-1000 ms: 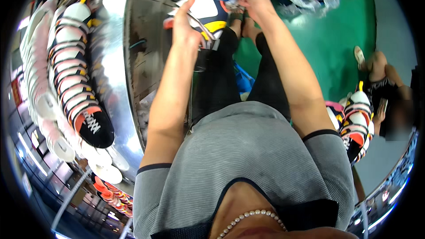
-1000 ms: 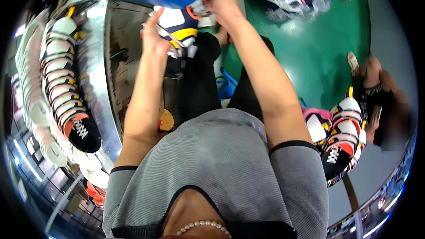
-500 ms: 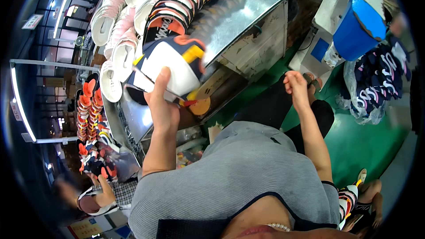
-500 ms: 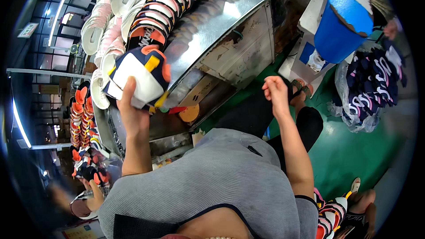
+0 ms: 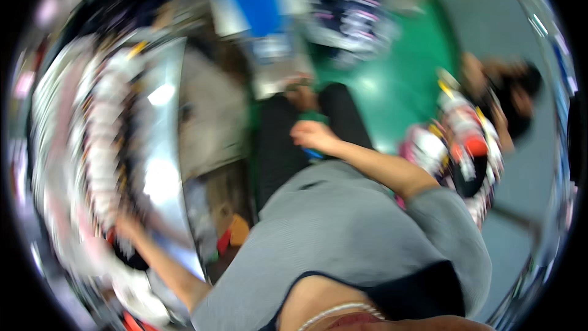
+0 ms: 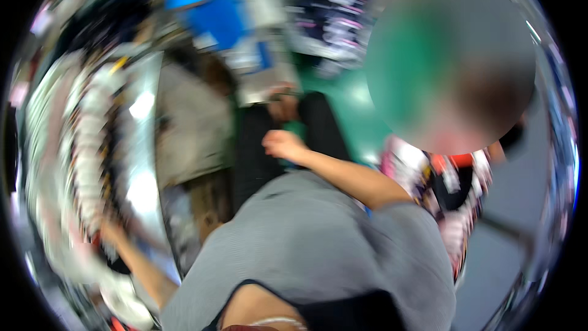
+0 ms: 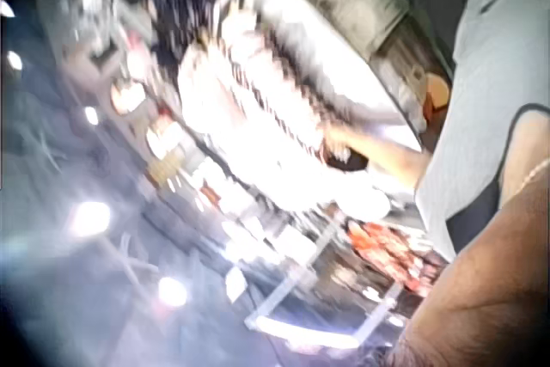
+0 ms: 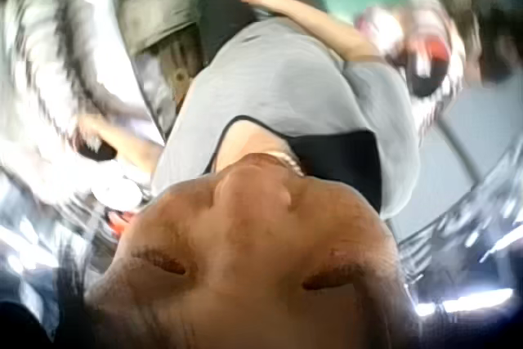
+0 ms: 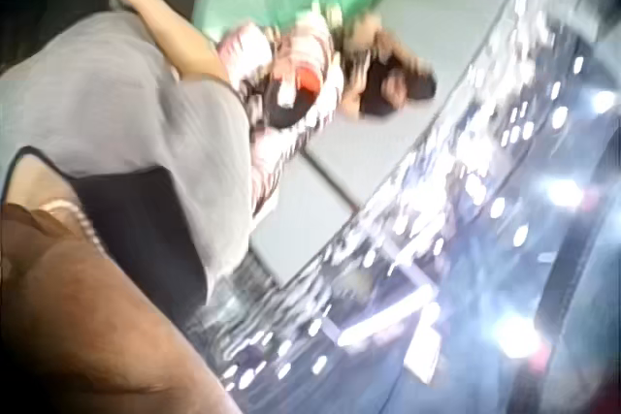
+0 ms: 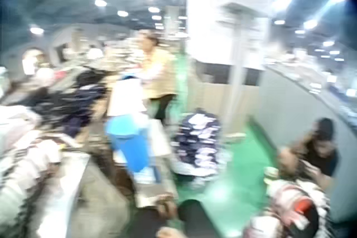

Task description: The person sorts and stacks shoe uppers. The person picks up shoe uppers from a table and from a pink basket, groups them, and places them into organized stacks on the table.

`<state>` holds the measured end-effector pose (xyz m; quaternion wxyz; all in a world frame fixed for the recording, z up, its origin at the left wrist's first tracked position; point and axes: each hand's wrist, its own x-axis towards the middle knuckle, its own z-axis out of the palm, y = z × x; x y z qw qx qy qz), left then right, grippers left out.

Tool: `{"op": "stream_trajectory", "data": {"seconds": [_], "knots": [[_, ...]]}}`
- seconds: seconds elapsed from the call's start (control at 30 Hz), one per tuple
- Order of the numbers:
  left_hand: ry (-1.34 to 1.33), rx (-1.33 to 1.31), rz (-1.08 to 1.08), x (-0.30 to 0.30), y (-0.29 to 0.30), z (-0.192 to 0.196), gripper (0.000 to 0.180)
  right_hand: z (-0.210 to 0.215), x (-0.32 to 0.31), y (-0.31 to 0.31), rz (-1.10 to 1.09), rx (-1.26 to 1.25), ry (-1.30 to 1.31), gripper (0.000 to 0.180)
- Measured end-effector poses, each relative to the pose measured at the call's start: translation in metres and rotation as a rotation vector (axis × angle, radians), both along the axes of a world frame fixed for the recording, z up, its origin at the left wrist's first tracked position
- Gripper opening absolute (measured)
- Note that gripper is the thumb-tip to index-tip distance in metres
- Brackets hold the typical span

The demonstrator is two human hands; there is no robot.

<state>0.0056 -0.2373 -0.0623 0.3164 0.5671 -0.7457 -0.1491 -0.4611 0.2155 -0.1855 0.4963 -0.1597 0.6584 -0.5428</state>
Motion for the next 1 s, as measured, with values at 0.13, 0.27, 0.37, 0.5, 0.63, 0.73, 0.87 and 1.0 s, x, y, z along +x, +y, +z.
{"op": "stream_trajectory", "data": {"seconds": [0.13,0.27,0.37,0.5,0.63,0.73,0.87,1.0], "knots": [[0.297,-0.096,0.026,-0.033,0.004,0.01,0.041,0.023,0.01,-0.041,0.296,0.009,0.246,0.016],[0.473,-0.273,-0.1,-0.052,0.071,0.046,0.042,0.072,0.004,-0.078,0.416,-0.085,0.4,0.018],[0.667,-0.183,-0.556,-0.127,0.136,0.042,0.044,0.096,-0.046,-0.031,0.501,0.081,0.489,0.023],[0.418,0.309,-0.76,-0.284,0.273,0.068,0.032,0.189,-0.12,0.039,0.581,-0.017,1.007,0.042],[0.409,0.692,-1.281,-0.39,0.341,0.077,0.032,0.275,-0.176,0.22,0.511,0.658,1.113,0.111],[0.327,0.784,-1.518,-0.441,0.376,0.07,0.03,0.24,-0.192,0.331,0.409,1.224,0.92,0.144],[0.262,0.942,-1.541,-0.459,0.402,0.051,0.029,0.192,-0.202,0.378,0.287,1.034,0.847,0.142],[0.212,1.055,-1.49,-0.454,0.396,0.037,0.029,0.168,-0.202,0.401,0.015,0.615,0.907,0.082]]}}
